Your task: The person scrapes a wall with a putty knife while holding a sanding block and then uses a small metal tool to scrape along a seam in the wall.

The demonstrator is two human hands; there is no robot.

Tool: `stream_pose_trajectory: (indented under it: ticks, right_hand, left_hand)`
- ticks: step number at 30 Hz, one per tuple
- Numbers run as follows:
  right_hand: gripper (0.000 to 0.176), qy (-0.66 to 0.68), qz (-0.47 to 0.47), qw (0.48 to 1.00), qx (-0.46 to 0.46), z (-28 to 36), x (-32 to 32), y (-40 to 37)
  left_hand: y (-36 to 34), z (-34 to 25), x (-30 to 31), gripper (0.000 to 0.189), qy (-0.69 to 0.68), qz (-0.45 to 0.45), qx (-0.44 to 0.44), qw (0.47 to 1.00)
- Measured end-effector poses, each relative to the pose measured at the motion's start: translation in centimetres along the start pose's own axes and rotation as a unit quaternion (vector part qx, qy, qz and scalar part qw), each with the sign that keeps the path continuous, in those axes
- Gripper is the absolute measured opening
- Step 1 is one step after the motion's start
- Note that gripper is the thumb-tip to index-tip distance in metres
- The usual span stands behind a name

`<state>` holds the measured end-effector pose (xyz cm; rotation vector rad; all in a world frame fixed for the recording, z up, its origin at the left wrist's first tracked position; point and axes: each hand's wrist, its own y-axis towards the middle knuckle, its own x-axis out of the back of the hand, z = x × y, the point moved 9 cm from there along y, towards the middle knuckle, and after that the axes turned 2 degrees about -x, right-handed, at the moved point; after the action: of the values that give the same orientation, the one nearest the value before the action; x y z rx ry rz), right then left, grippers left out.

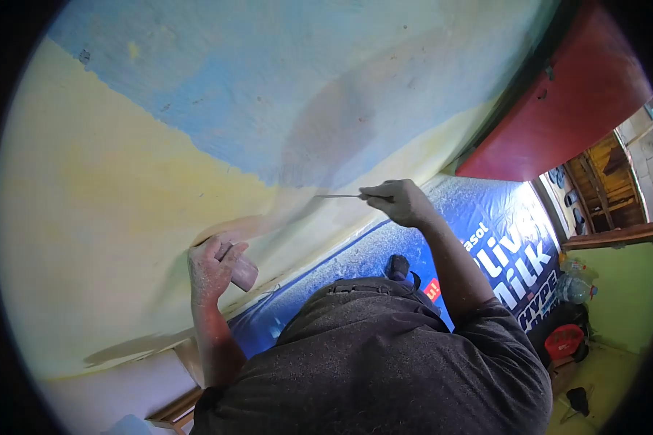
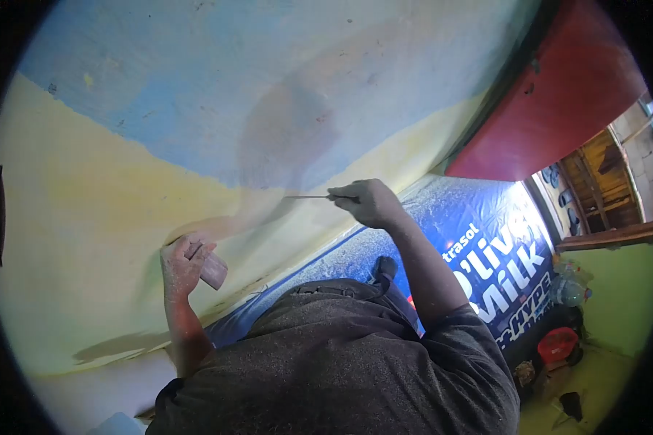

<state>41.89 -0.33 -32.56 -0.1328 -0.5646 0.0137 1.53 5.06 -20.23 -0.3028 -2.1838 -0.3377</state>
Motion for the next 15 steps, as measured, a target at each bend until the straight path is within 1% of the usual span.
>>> stream_pose_trajectory:
  ticks: [2, 3, 5, 6, 7, 10, 14, 15]
  right_hand:
    - [0.034, 0.051, -0.024, 0.998, 0.0, -1.3, 1.7, -0.6]
    - [0.033, 0.113, -0.039, 0.993, -0.014, -2.1, 1.8, -0.5]
    - [0.034, 0.123, -0.032, 0.992, -0.013, -3.0, 0.9, -0.4]
    - [0.035, 0.13, -0.032, 0.991, -0.012, -2.9, 0.8, -0.4]
    - [0.036, 0.122, -0.022, 0.992, -0.002, -3.4, 0.6, -0.3]
    - [0.037, 0.084, -0.048, 0.995, -0.009, -4.6, 2.2, -0.9]
    - [0.035, 0.014, -0.032, 0.999, 0.037, -3.0, 1.0, -0.4]
    - [0.035, 0.003, -0.015, 0.999, 0.045, -1.7, 0.3, -0.5]
  left_hand:
    - [-0.2, 1.0, -0.2, 0.031, 0.0, -0.001, 0.003, 1.0]
    - [-0.2, 1.0, -0.1, 0.031, -0.004, -0.005, 0.013, 1.0]
    - [-0.3, 0.5, -0.1, 0.032, -0.009, -0.004, 0.033, 0.999]
    - [-0.4, 0.5, 0.0, 0.032, -0.007, -0.004, 0.029, 1.0]
    - [-0.4, 0.3, 0.0, 0.032, -0.004, -0.004, 0.024, 1.0]
    - [-0.1, -0.1, 0.2, 0.031, 0.003, -0.004, 0.023, 1.0]
    - [-0.3, 0.5, -0.1, 0.031, -0.033, -0.018, 0.022, 0.999]
    - [-0.3, 0.2, -0.1, 0.031, -0.017, -0.009, 0.014, 1.0]
